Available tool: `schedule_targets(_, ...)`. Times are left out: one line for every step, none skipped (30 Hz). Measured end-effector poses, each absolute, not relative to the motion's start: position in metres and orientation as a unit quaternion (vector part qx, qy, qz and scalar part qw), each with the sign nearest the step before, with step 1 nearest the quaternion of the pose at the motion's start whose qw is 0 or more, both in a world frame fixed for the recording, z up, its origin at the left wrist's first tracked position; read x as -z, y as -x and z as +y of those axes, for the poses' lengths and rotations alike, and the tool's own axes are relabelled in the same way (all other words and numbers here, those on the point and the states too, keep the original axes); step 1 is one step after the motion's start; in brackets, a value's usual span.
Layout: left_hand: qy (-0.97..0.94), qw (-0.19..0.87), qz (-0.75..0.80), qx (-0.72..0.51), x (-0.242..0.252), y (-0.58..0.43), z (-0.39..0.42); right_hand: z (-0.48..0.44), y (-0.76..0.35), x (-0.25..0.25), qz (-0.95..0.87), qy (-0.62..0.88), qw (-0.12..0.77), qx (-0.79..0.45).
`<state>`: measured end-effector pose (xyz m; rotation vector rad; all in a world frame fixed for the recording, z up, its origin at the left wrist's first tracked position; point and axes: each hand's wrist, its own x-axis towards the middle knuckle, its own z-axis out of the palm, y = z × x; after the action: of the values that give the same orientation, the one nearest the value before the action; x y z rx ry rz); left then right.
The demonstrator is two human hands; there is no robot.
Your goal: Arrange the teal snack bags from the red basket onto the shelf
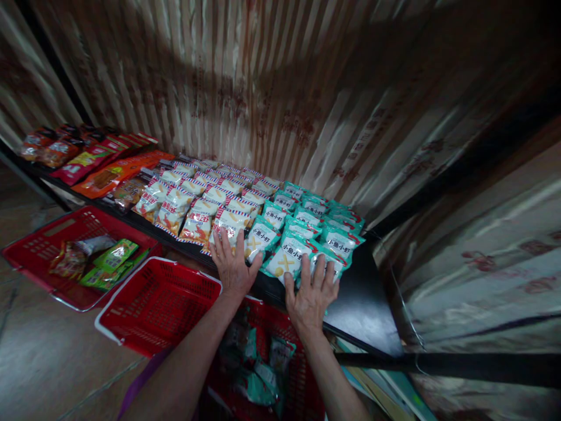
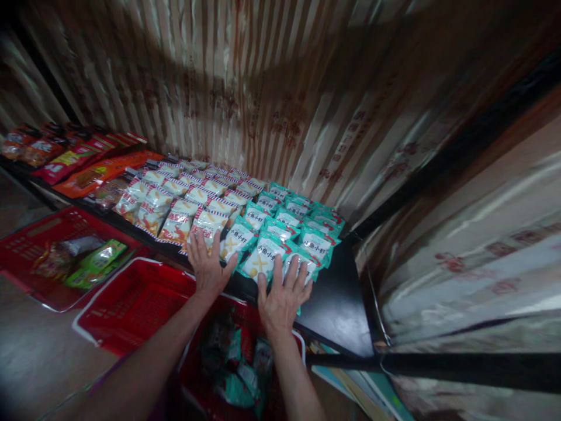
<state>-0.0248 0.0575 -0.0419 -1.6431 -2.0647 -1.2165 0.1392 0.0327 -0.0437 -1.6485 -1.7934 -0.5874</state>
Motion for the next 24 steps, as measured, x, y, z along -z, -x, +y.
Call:
schedule_targets(0.561, 0.116, -0.706, 0.416, 0.0419, 0.0251, 0.0572, 0.0325, -0.1397, 0.0437, -0.682, 0.622, 0.314, 0.222)
schedule_targets(0.561, 0.114, -0.706, 0.416, 0.0418, 0.0252, 0.0570, 0.0324, -0.1402, 0.0438, -0.683, 0.620, 0.317, 0.222)
schedule_targets(0.561, 0.112, -0.707, 0.417, 0.0417, 0.0254, 0.0568, 0.0323, -0.1405, 0.0438, -0.683, 0.617, 0.320, 0.224)
schedule_targets(0.561, 0.111, -0.707, 0.416, 0.0416, 0.0255, 0.0566, 0.0322, -0.1407, 0.0438, -0.682, 0.616, 0.324, 0.227)
schedule_targets(0.561, 0.111, -0.707, 0.416, 0.0415, 0.0256, 0.0565, 0.0321, -0.1407, 0.0437, -0.680, 0.614, 0.327, 0.232)
schedule_targets(0.562, 0.111, -0.707, 0.416, 0.0415, 0.0257, 0.0565, 0.0320, -0.1406, 0.0437, -0.678, 0.612, 0.330, 0.238)
schedule_targets(0.562, 0.113, -0.706, 0.415, 0.0415, 0.0259, 0.0565, 0.0319, -0.1404, 0.0436, -0.677, 0.610, 0.331, 0.243)
schedule_targets(0.563, 0.114, -0.706, 0.415, 0.0416, 0.0262, 0.0566, 0.0319, -0.1402, 0.0435, -0.677, 0.609, 0.332, 0.247)
schedule_targets(0.563, 0.115, -0.705, 0.414, 0.0418, 0.0265, 0.0566, 0.0318, -0.1400, 0.0434, -0.678, 0.607, 0.332, 0.249)
schedule_targets(0.564, 0.117, -0.705, 0.413, 0.0420, 0.0270, 0.0567, 0.0318, -0.1398, 0.0433, -0.678, 0.607, 0.332, 0.249)
schedule_targets(0.564, 0.117, -0.706, 0.413, 0.0423, 0.0275, 0.0567, 0.0317, -0.1398, 0.0432, -0.679, 0.606, 0.332, 0.248)
schedule_targets(0.563, 0.117, -0.706, 0.413, 0.0427, 0.0281, 0.0566, 0.0317, -0.1399, 0.0432, -0.680, 0.605, 0.333, 0.248)
schedule_targets(0.561, 0.116, -0.707, 0.414, 0.0430, 0.0288, 0.0566, 0.0316, -0.1400, 0.0433, -0.681, 0.603, 0.334, 0.247)
schedule_targets(0.559, 0.116, -0.708, 0.416, 0.0434, 0.0295, 0.0565, 0.0315, -0.1402, 0.0433, -0.681, 0.602, 0.335, 0.248)
schedule_targets(0.558, 0.116, -0.708, 0.418, 0.0438, 0.0301, 0.0564, 0.0313, -0.1405, 0.0434, -0.682, 0.600, 0.337, 0.248)
schedule_targets(0.557, 0.116, -0.708, 0.419, 0.0443, 0.0307, 0.0563, 0.0311, -0.1407, 0.0434, -0.683, 0.598, 0.338, 0.249)
schedule_targets(0.556, 0.117, -0.708, 0.420, 0.0447, 0.0312, 0.0563, 0.0309, -0.1409, 0.0434, -0.683, 0.596, 0.339, 0.251)
schedule_targets(0.556, 0.118, -0.708, 0.419, 0.0452, 0.0316, 0.0563, 0.0307, -0.1410, 0.0434, -0.684, 0.595, 0.339, 0.252)
schedule_targets(0.555, 0.119, -0.708, 0.419, 0.0457, 0.0317, 0.0563, 0.0306, -0.1410, 0.0433, -0.684, 0.594, 0.339, 0.253)
schedule_targets(0.555, 0.120, -0.709, 0.419, 0.0462, 0.0317, 0.0564, 0.0305, -0.1409, 0.0432, -0.684, 0.595, 0.338, 0.252)
schedule_targets(0.555, 0.119, -0.710, 0.418, 0.0466, 0.0316, 0.0564, 0.0305, -0.1407, 0.0432, -0.684, 0.596, 0.337, 0.251)
schedule_targets(0.555, 0.118, -0.711, 0.416, 0.0470, 0.0314, 0.0564, 0.0305, -0.1405, 0.0432, -0.685, 0.597, 0.336, 0.248)
schedule_targets(0.556, 0.117, -0.712, 0.413, 0.0472, 0.0310, 0.0563, 0.0307, -0.1403, 0.0433, -0.686, 0.598, 0.335, 0.243)
schedule_targets(0.557, 0.115, -0.714, 0.409, 0.0474, 0.0307, 0.0562, 0.0309, -0.1401, 0.0434, -0.689, 0.598, 0.334, 0.238)
